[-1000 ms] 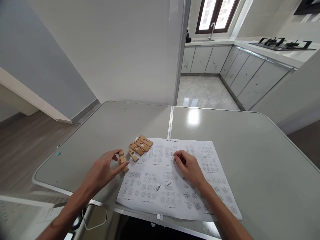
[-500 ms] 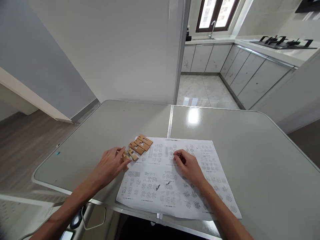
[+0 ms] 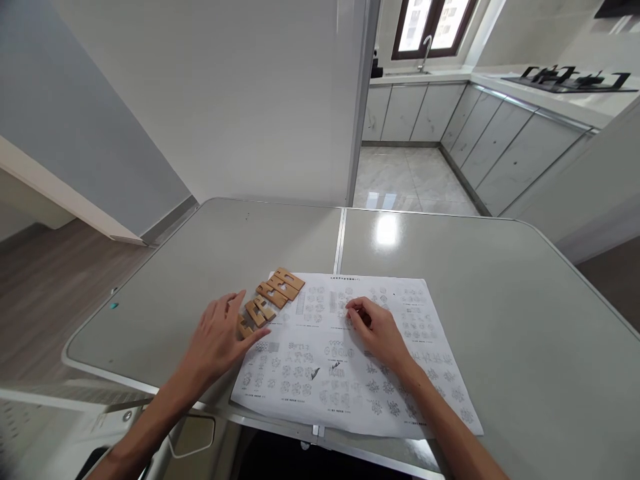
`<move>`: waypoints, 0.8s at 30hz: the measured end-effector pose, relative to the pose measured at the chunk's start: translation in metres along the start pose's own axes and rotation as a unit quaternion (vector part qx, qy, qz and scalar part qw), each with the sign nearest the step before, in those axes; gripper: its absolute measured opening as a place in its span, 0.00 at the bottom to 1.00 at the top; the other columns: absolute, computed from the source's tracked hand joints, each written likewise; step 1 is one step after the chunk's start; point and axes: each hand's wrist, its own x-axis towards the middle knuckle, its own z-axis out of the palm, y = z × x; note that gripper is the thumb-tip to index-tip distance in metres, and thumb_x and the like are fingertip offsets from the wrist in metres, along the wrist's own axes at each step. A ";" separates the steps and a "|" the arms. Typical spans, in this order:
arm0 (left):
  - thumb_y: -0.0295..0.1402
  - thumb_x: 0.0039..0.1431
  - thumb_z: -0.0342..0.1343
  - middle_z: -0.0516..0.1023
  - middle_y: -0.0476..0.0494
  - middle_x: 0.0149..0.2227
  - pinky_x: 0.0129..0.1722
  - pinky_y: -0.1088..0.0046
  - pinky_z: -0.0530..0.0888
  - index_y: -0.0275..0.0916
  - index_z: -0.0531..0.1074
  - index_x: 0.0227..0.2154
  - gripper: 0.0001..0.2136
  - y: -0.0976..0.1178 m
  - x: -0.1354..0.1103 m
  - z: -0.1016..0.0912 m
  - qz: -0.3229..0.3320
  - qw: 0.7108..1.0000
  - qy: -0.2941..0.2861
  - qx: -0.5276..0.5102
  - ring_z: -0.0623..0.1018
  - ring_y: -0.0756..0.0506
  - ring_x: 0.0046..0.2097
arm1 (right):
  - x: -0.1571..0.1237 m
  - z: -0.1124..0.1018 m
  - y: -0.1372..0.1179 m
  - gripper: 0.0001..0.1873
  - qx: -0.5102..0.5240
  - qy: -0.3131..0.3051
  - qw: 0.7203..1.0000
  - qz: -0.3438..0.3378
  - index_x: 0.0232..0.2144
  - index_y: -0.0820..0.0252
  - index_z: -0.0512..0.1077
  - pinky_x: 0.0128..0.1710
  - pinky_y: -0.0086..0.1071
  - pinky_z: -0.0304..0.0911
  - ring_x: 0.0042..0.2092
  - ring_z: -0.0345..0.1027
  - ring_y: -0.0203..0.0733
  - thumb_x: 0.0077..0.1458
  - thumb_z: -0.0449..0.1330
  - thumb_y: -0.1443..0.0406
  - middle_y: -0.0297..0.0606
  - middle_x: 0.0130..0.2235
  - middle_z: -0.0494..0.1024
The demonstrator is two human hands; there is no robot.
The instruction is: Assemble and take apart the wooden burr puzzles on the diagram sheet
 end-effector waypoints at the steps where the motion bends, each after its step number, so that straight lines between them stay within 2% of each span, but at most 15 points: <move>1: 0.63 0.60 0.57 0.69 0.26 0.62 0.59 0.45 0.71 0.35 0.62 0.68 0.43 -0.003 -0.006 -0.001 -0.019 1.000 0.002 -0.014 0.70 0.26 0.62 | 0.000 0.000 0.000 0.17 0.001 -0.001 1.000 0.001 0.41 0.55 0.74 0.33 0.36 0.66 0.32 0.69 0.43 0.69 0.55 0.51 0.39 0.35 0.82; 3: 0.65 0.57 0.59 0.68 0.27 0.61 0.56 0.46 0.74 0.35 0.61 0.68 0.47 -0.009 -0.019 -0.001 -0.066 0.997 -0.012 -0.048 0.72 0.27 0.61 | 0.000 0.000 0.000 0.17 0.001 -0.002 1.000 0.004 0.41 0.56 0.74 0.33 0.37 0.66 0.32 0.69 0.44 0.69 0.54 0.50 0.40 0.35 0.81; 6: 0.63 0.57 0.60 0.73 0.35 0.54 0.49 0.54 0.78 0.39 0.61 0.68 0.44 -0.017 -0.030 0.003 -0.108 0.987 -0.037 -0.117 0.78 0.33 0.52 | 0.000 0.000 0.001 0.18 0.001 -0.003 1.000 0.005 0.41 0.56 0.75 0.33 0.37 0.66 0.32 0.70 0.45 0.69 0.55 0.50 0.41 0.36 0.82; 9: 0.58 0.61 0.60 0.76 0.40 0.48 0.49 0.56 0.77 0.41 0.64 0.65 0.37 -0.018 -0.032 0.009 -0.098 0.982 -0.034 -0.159 0.79 0.36 0.48 | 0.000 0.000 0.002 0.18 -0.001 -0.002 1.000 0.003 0.41 0.56 0.75 0.33 0.37 0.66 0.33 0.70 0.45 0.68 0.55 0.50 0.41 0.36 0.82; 12: 0.54 0.65 0.57 0.76 0.38 0.51 0.51 0.56 0.77 0.40 0.66 0.64 0.31 -0.016 -0.027 0.012 -0.091 0.982 -0.022 -0.166 0.79 0.35 0.51 | 0.000 0.000 0.003 0.18 -0.001 -0.002 1.000 0.003 0.41 0.56 0.75 0.33 0.38 0.66 0.32 0.70 0.45 0.69 0.55 0.49 0.42 0.36 0.82; 16: 0.52 0.67 0.57 0.76 0.37 0.54 0.52 0.56 0.77 0.40 0.65 0.64 0.30 -0.014 -0.021 0.013 -0.069 0.983 -0.021 -0.167 0.78 0.35 0.54 | 0.000 -0.001 0.003 0.18 0.003 -0.007 1.000 0.006 0.42 0.56 0.75 0.33 0.38 0.66 0.33 0.71 0.45 0.69 0.55 0.50 0.42 0.36 0.82; 24: 0.53 0.66 0.58 0.78 0.37 0.53 0.50 0.56 0.78 0.40 0.68 0.61 0.28 -0.006 -0.010 0.007 -0.043 0.986 -0.017 -0.161 0.80 0.36 0.52 | 0.001 0.000 0.007 0.17 0.002 -0.004 1.000 0.002 0.42 0.56 0.75 0.34 0.38 0.67 0.33 0.71 0.45 0.69 0.55 0.50 0.41 0.36 0.82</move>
